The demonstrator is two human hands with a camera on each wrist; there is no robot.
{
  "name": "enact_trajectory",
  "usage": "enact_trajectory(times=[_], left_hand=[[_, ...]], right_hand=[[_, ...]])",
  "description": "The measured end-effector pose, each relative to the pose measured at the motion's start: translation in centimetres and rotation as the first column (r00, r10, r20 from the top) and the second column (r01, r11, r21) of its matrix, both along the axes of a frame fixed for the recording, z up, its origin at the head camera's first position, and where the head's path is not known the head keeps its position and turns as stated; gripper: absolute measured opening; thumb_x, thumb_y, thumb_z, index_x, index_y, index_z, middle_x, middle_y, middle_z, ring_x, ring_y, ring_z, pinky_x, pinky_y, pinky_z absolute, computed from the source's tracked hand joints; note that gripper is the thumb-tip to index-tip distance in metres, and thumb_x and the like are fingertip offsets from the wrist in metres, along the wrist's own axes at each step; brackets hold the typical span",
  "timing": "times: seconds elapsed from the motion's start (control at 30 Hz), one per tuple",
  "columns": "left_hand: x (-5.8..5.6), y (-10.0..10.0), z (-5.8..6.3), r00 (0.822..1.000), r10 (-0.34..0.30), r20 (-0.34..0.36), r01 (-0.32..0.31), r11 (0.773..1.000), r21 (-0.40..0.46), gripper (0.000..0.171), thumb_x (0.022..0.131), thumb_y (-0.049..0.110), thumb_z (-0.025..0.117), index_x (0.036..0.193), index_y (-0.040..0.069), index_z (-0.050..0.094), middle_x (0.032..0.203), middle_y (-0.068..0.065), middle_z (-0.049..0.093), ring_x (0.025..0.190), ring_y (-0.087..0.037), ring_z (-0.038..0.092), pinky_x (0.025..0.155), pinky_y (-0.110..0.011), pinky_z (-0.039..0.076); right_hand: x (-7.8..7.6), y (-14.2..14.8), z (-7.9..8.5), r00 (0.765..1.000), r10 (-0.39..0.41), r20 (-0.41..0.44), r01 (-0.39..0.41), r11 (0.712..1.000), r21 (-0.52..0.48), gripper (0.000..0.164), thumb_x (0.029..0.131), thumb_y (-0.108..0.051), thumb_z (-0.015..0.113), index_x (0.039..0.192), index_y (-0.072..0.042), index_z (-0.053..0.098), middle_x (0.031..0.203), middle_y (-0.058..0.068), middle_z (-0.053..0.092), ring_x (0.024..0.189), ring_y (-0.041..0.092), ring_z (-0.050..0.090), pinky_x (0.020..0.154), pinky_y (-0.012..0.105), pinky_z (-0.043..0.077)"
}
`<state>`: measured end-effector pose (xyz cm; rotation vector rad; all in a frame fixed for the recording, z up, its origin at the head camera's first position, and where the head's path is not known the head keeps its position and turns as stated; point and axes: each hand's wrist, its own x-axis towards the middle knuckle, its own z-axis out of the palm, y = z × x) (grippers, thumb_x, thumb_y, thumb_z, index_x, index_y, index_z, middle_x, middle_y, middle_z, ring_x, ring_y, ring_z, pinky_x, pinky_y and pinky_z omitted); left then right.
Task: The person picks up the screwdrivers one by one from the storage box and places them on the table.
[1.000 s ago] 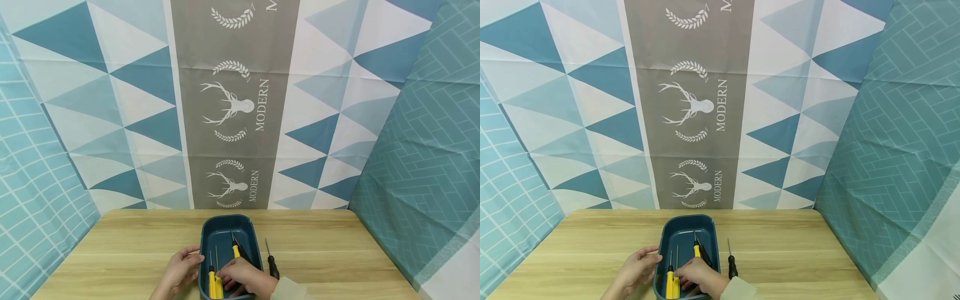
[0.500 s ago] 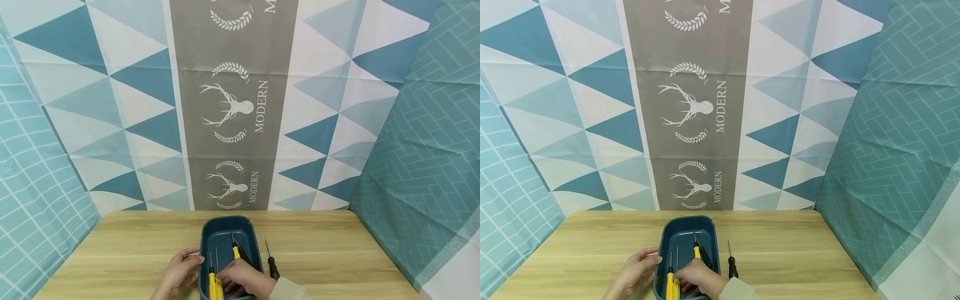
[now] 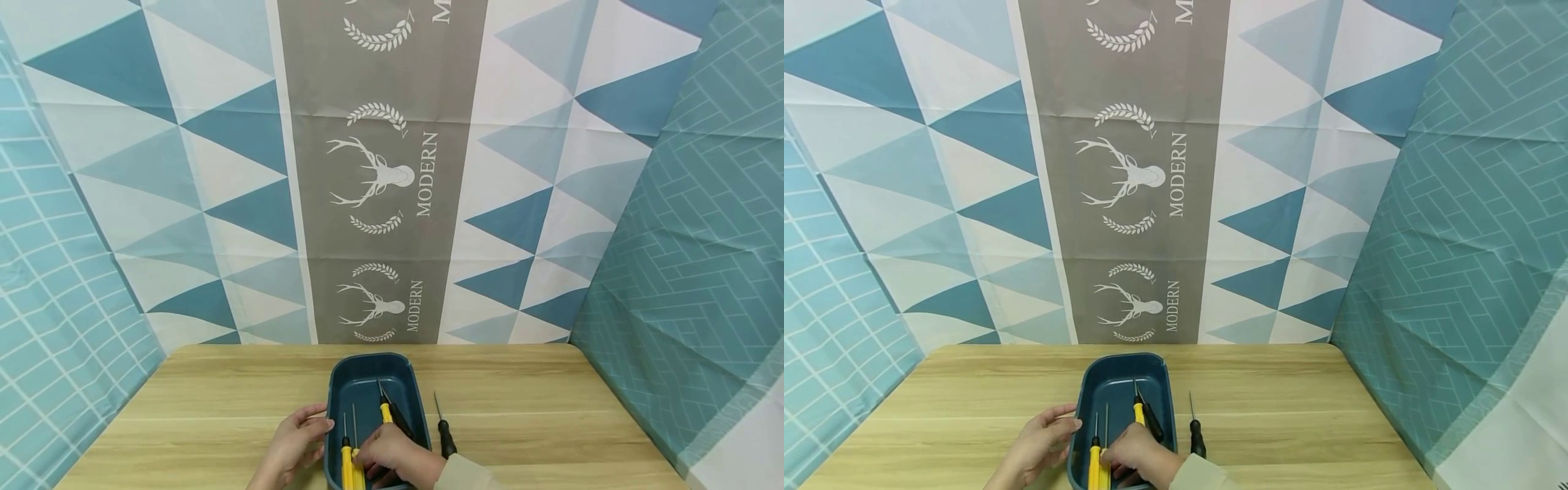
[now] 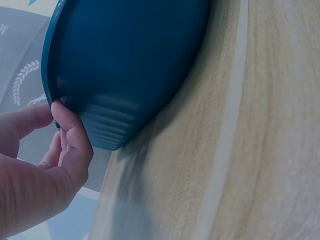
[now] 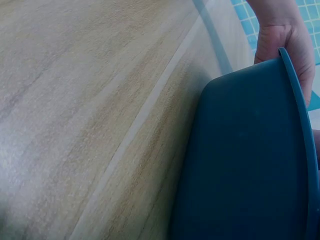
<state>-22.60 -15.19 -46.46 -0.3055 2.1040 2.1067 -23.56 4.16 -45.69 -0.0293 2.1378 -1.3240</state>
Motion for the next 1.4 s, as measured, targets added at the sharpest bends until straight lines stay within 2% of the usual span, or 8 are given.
enact_trajectory(times=[0.2,0.4,0.6,0.8,0.97,1.4], left_hand=[[0.0,0.0,0.0,1.0,0.004,0.007,-0.004,1.0,-0.006,0.054,0.086,0.015,0.066,0.131,-0.005,0.044,0.103,-0.01,0.064,0.078,-0.016,0.061,0.061,-0.029,0.051],[0.0,0.1,0.2,1.0,0.008,0.011,-0.008,1.0,-0.006,0.053,0.086,0.014,0.066,0.131,-0.004,0.044,0.103,-0.01,0.064,0.078,-0.016,0.061,0.061,-0.029,0.052],[0.0,0.2,0.4,1.0,0.011,0.009,-0.011,1.0,-0.008,0.054,0.085,0.015,0.066,0.131,-0.004,0.044,0.105,-0.012,0.063,0.077,-0.016,0.061,0.061,-0.028,0.051],[0.0,0.1,0.4,1.0,0.019,-0.001,-0.019,0.999,-0.038,0.053,0.086,0.016,0.066,0.13,-0.004,0.044,0.101,-0.008,0.065,0.075,-0.017,0.06,0.061,-0.029,0.052],[-0.2,0.0,0.3,1.0,0.016,0.003,-0.016,0.999,-0.034,0.054,0.086,0.017,0.066,0.13,-0.004,0.045,0.098,-0.005,0.065,0.075,-0.017,0.06,0.062,-0.03,0.052],[0.0,0.1,0.3,1.0,0.005,0.01,-0.005,0.999,-0.036,0.054,0.086,0.015,0.065,0.132,-0.005,0.043,0.102,-0.009,0.065,0.076,-0.016,0.062,0.06,-0.028,0.051]], right_hand=[[0.0,-0.4,-0.3,0.999,-0.001,-0.048,0.003,0.999,0.035,0.007,0.077,-0.013,0.073,0.08,-0.007,0.07,0.074,0.003,0.066,0.066,0.012,0.065,0.061,0.03,0.057],[0.1,-0.6,-0.3,0.996,-0.01,-0.086,0.014,0.999,0.044,0.008,0.075,-0.011,0.075,0.077,-0.007,0.068,0.072,0.002,0.065,0.059,0.01,0.063,0.058,0.029,0.056],[0.3,-0.9,-0.1,0.992,-0.029,-0.12,0.037,0.997,0.068,0.009,0.073,-0.01,0.076,0.074,-0.007,0.068,0.07,0.001,0.065,0.056,0.009,0.06,0.056,0.028,0.055],[0.4,-1.2,0.2,0.987,-0.026,-0.162,0.042,0.994,0.096,0.01,0.072,-0.011,0.077,0.071,-0.007,0.067,0.067,0.001,0.063,0.054,0.009,0.059,0.054,0.028,0.054],[0.1,-1.3,0.0,0.99,-0.031,-0.135,0.046,0.993,0.109,0.008,0.073,-0.009,0.074,0.074,-0.006,0.067,0.068,0.002,0.063,0.056,0.011,0.061,0.057,0.03,0.055],[-0.4,-1.0,-0.3,0.997,-0.064,-0.048,0.068,0.994,0.08,0.007,0.077,-0.01,0.071,0.08,-0.005,0.066,0.073,0.005,0.064,0.063,0.015,0.066,0.062,0.032,0.057]])
